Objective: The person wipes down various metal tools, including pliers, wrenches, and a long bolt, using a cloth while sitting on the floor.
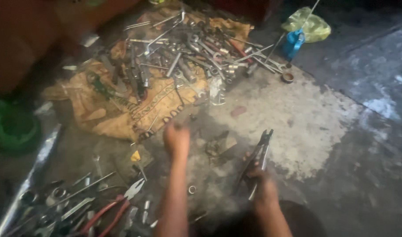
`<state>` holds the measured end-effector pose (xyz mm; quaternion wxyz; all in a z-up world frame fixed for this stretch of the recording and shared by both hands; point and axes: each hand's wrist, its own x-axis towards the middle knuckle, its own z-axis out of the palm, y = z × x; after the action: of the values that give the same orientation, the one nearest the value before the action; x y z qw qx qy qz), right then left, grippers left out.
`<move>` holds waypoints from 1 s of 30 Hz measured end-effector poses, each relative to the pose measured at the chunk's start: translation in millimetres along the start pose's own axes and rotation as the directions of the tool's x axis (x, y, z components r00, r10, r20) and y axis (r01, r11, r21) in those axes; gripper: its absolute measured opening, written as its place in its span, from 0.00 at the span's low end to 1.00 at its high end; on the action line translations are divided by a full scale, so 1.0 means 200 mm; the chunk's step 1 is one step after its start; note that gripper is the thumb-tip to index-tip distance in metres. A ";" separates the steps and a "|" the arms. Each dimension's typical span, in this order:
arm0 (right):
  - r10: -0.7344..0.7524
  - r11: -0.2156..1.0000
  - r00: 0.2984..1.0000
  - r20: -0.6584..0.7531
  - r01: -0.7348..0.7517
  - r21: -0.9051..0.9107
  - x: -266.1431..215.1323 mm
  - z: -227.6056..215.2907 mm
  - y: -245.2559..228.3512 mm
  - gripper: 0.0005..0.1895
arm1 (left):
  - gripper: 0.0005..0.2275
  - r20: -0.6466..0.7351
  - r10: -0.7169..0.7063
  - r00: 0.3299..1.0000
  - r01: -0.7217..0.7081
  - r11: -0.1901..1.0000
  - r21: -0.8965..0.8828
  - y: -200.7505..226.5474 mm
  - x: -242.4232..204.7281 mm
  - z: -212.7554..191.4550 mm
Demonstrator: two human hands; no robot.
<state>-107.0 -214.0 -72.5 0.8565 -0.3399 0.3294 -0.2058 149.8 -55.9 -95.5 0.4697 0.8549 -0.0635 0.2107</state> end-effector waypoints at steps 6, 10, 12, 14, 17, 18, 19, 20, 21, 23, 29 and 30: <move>0.017 0.998 0.998 -0.055 -0.014 0.057 0.13 -0.06 0.11 0.20 | 0.08 0.469 0.384 0.795 -0.535 0.809 0.243 -0.17 0.60 0.56; -0.005 0.997 1.000 -0.001 0.005 -0.073 0.19 -0.13 0.18 0.15 | 0.09 0.484 0.277 0.830 -0.442 0.856 0.269 -0.26 0.46 0.59; -0.013 0.993 1.000 0.010 0.014 -0.120 0.21 -0.17 0.25 0.16 | 0.09 0.454 0.243 0.858 -0.379 0.894 0.239 -0.26 0.32 0.47; -0.039 0.985 0.998 0.043 0.046 -0.168 0.28 -0.19 0.31 0.16 | 0.10 0.400 0.220 0.890 -0.319 0.927 0.199 -0.24 0.29 0.37; 0.090 0.971 0.993 -0.078 -0.105 -0.213 0.35 -0.30 0.35 0.13 | 0.08 0.499 0.422 0.757 -0.622 0.697 0.356 -0.20 0.29 0.38; 0.018 0.946 1.000 -0.008 -0.019 -0.322 0.35 -0.32 0.36 0.07 | 0.08 0.483 0.315 0.817 -0.525 0.754 0.396 -0.19 0.29 0.41; -0.049 0.906 0.996 0.072 0.075 -0.417 0.34 -0.31 0.36 0.10 | 0.08 0.462 0.207 0.862 -0.424 0.795 0.434 -0.19 0.31 0.42; -0.054 0.905 0.996 0.076 0.081 -0.417 0.33 -0.29 0.35 0.10 | 0.08 0.457 0.211 0.864 -0.424 0.796 0.432 -0.20 0.30 0.42; -0.040 0.919 0.999 0.010 0.041 -0.393 0.32 -0.25 0.32 0.07 | 0.12 0.316 0.179 0.932 -0.295 0.881 0.370 -0.19 0.29 0.41; -0.032 0.930 0.998 -0.055 0.009 -0.366 0.29 -0.14 0.29 0.06 | 0.18 0.171 0.127 0.977 -0.171 0.946 0.275 -0.16 0.29 0.39; 0.058 0.491 0.991 -0.119 -0.132 -0.861 0.31 -0.11 0.39 0.13 | 0.07 0.329 -0.097 0.939 0.261 0.825 -0.502 -0.20 0.06 0.15; 0.011 0.488 0.999 0.038 0.027 -0.873 0.32 -0.13 0.43 0.15 | 0.07 0.382 -0.074 0.921 0.281 0.805 -0.523 -0.18 -0.01 0.08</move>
<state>-69.2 -203.8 -175.6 0.5717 -0.7320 0.3704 -0.0084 163.3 -49.5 -131.1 0.7020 0.7013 -0.1225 -0.0158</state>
